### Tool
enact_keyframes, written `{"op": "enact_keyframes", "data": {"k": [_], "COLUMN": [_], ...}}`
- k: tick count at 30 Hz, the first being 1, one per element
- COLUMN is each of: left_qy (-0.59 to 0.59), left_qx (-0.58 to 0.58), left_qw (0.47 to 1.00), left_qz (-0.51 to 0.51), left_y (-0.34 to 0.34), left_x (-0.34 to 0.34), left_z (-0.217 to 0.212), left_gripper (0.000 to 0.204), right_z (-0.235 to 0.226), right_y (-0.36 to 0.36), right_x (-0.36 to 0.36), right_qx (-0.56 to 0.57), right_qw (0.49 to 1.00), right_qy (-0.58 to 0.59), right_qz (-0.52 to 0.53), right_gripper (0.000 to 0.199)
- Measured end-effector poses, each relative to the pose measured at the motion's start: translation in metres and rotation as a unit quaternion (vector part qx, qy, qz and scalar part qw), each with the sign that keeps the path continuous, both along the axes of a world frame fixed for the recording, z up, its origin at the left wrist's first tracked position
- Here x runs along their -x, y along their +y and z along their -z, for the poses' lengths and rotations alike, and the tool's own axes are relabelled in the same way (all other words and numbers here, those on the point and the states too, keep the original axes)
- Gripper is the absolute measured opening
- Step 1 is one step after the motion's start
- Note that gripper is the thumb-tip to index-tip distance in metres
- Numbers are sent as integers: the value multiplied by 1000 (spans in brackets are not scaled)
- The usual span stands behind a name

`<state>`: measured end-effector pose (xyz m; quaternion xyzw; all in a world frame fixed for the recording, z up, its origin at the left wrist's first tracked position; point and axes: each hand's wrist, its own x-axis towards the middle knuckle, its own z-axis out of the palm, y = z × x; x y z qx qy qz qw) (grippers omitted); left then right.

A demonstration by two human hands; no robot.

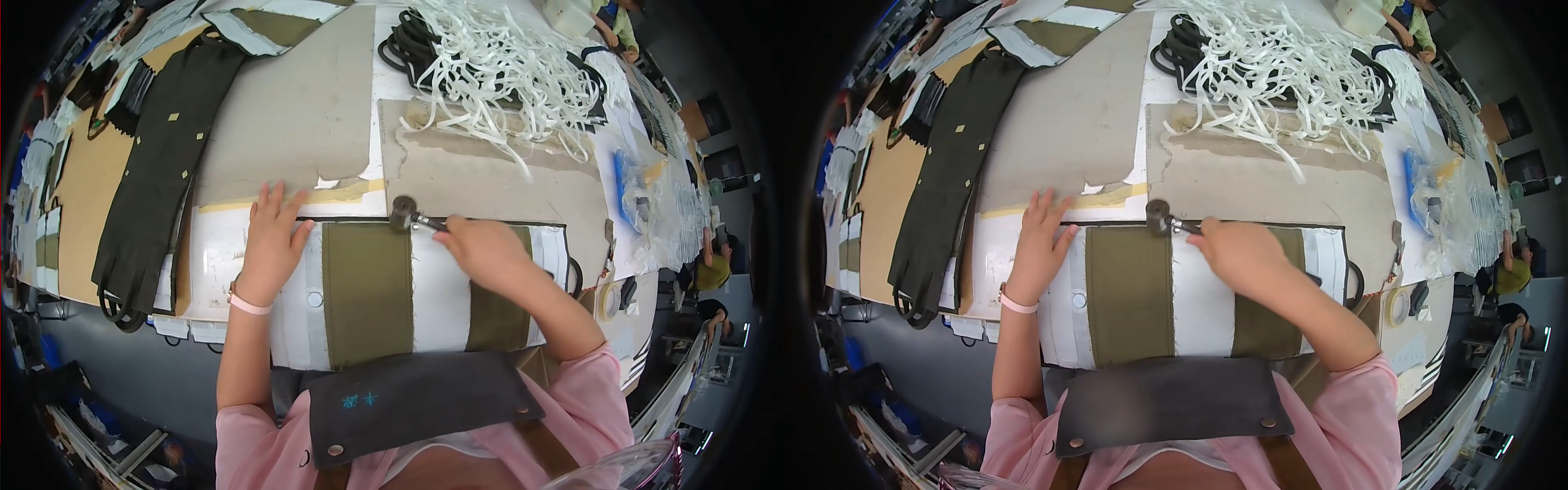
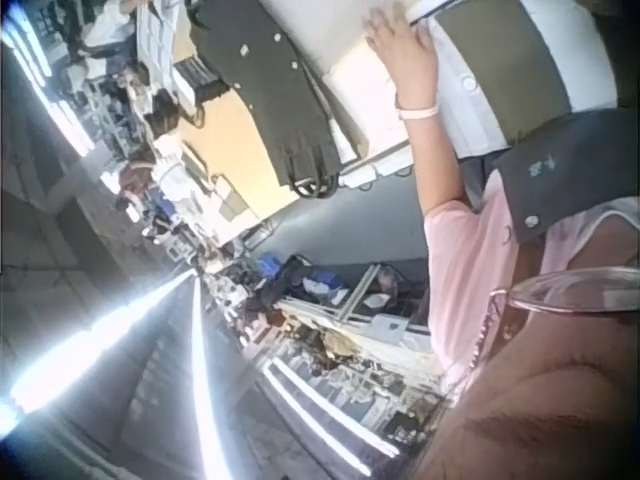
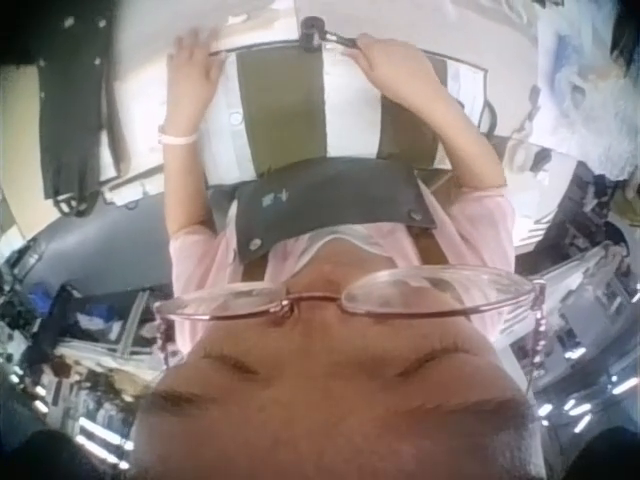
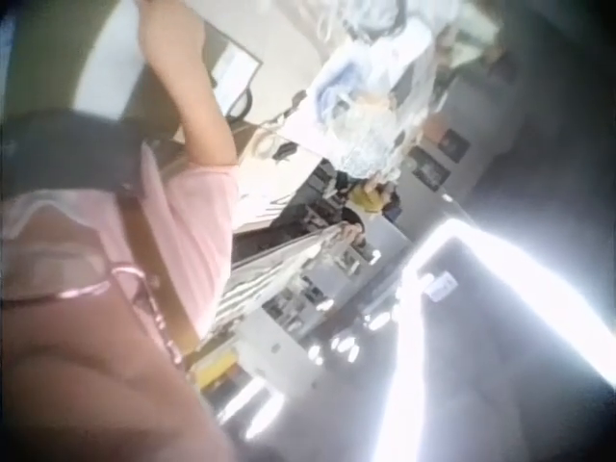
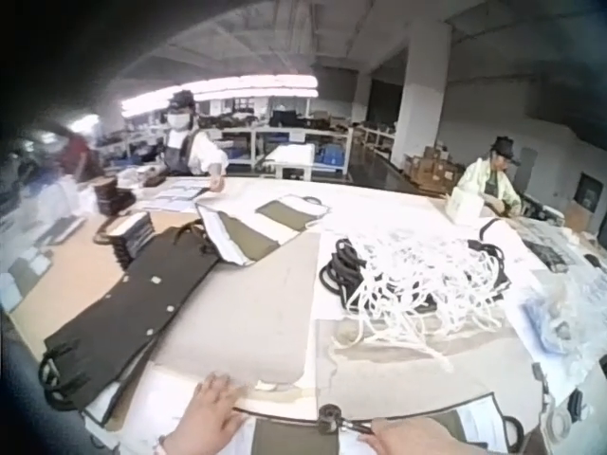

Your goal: The person is assembling components of a bag by applying adhesive strips and folding fabric edges.

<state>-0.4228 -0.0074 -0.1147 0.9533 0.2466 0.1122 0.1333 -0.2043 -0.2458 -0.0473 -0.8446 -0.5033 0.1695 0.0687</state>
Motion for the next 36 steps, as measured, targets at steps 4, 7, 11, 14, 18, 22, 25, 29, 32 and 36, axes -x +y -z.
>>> {"op": "enact_keyframes", "data": {"k": [4, 7, 11, 14, 18, 22, 25, 29, 32, 36], "left_qy": [-71, -137, -216, -218, -216, -207, -218, -210, -243, -269], "left_qx": [88, 189, 251, 248, 254, 217, 213, 157, 239, 517], "left_qw": [993, 969, 938, 938, 937, 949, 948, 962, 937, 789], "left_qz": [-42, -78, -100, -102, -103, -94, -97, -73, -78, -193], "left_y": [7, 18, 36, 35, 37, 47, 49, 48, 49, 6], "left_x": [19, 32, 48, 53, 46, 47, 48, 42, 55, 110], "left_z": [-31, -27, 8, 11, 17, 23, 19, 16, 40, -7], "left_gripper": [43, 43, 32, 25, 15, 11, 9, 10, 14, 30], "right_z": [-45, 15, 10, -28, -15, 22, -21, 4, 16, 5], "right_y": [-4, -16, 12, 41, 81, 121, 123, 111, 98, 21], "right_x": [6, 19, 20, 37, 60, 60, 64, 73, 68, 16], "right_qx": [-147, -63, -17, -105, -118, -29, -106, -30, -12, -104], "right_qw": [980, 995, 999, 992, 991, 993, 987, 992, 989, 992], "right_qy": [46, -36, 3, 53, 59, 59, 77, 54, 106, 49], "right_qz": [128, 70, -39, -39, -6, -102, -96, -110, -106, 42], "right_gripper": [38, 37, 38, 36, 33, 33, 34, 35, 37, 35]}}
